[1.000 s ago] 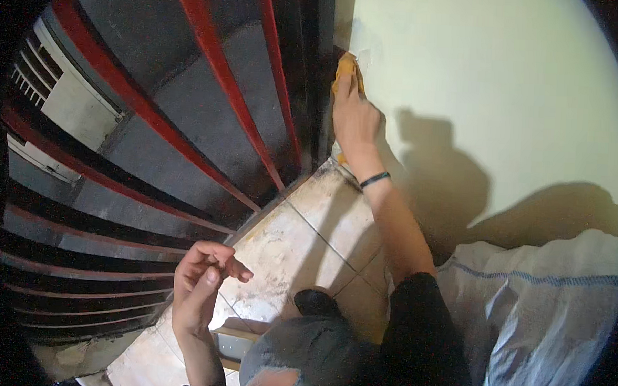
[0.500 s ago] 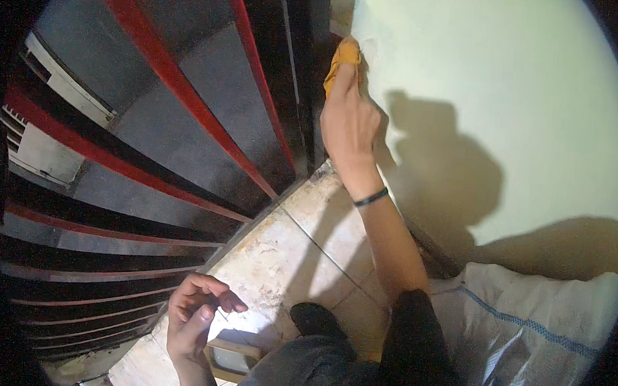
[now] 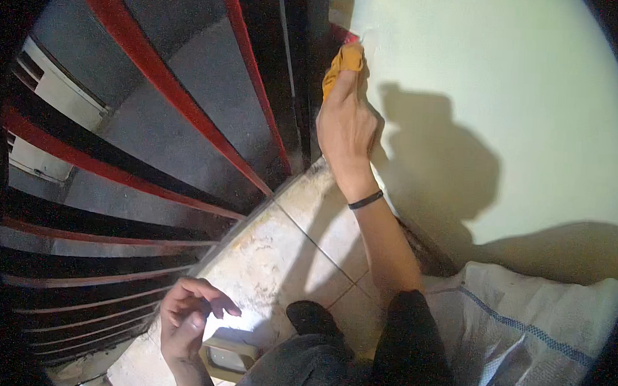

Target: The person cleans a metal gate by wiping the bars and frame with a cloth, repeatedly dipping and wringing the cloth in a container of liquid.

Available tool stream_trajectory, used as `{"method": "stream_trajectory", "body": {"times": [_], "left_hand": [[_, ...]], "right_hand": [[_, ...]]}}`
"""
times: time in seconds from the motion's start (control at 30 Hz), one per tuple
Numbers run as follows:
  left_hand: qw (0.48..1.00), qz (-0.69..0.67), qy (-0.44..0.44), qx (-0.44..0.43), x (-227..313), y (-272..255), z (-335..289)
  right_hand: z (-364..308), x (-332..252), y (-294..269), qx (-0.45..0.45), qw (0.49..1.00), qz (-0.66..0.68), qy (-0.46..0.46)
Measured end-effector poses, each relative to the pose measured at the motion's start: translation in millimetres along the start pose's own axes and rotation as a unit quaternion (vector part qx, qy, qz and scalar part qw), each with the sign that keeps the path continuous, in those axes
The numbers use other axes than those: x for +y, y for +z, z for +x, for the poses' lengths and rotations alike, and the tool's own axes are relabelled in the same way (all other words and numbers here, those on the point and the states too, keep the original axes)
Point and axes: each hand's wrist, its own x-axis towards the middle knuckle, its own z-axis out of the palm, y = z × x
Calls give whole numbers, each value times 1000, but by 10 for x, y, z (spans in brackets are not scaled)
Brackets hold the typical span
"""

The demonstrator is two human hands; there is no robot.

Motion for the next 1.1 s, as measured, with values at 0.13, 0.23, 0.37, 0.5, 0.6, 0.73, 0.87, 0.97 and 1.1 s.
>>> {"method": "stream_trajectory", "body": {"times": [0.13, 0.23, 0.37, 0.5, 0.6, 0.73, 0.87, 0.97, 1.1], "left_hand": [[1000, -5, -22, 12, -52, 75, 71], [1000, -11, -3, 12, -44, 50, 58], [1000, -9, -2, 8, -52, 73, 44], [1000, -22, 1, -21, -18, 132, 83], [1000, -5, -7, -9, -21, 107, 88], [1000, -9, -11, -14, -128, 81, 49], [1000, -6, -23, -13, -124, 163, 98], [1000, -19, -5, -20, -154, 199, 130], [999, -17, -23, -22, -138, 264, 161]], "right_hand": [[-365, 229, 233, -8, 999, -34, -15], [-375, 153, 122, 9, 999, 10, -29], [88, 106, -74, 83, 995, 5, -46], [-149, 187, -78, -45, 998, 6, -31], [-209, 85, -304, -50, 988, 140, 29], [191, -74, -644, -55, 989, 133, -26], [592, -20, -704, -134, 983, 118, -48], [716, 60, -825, -173, 974, 113, -90], [355, 228, -875, -47, 974, 202, -89]]}}
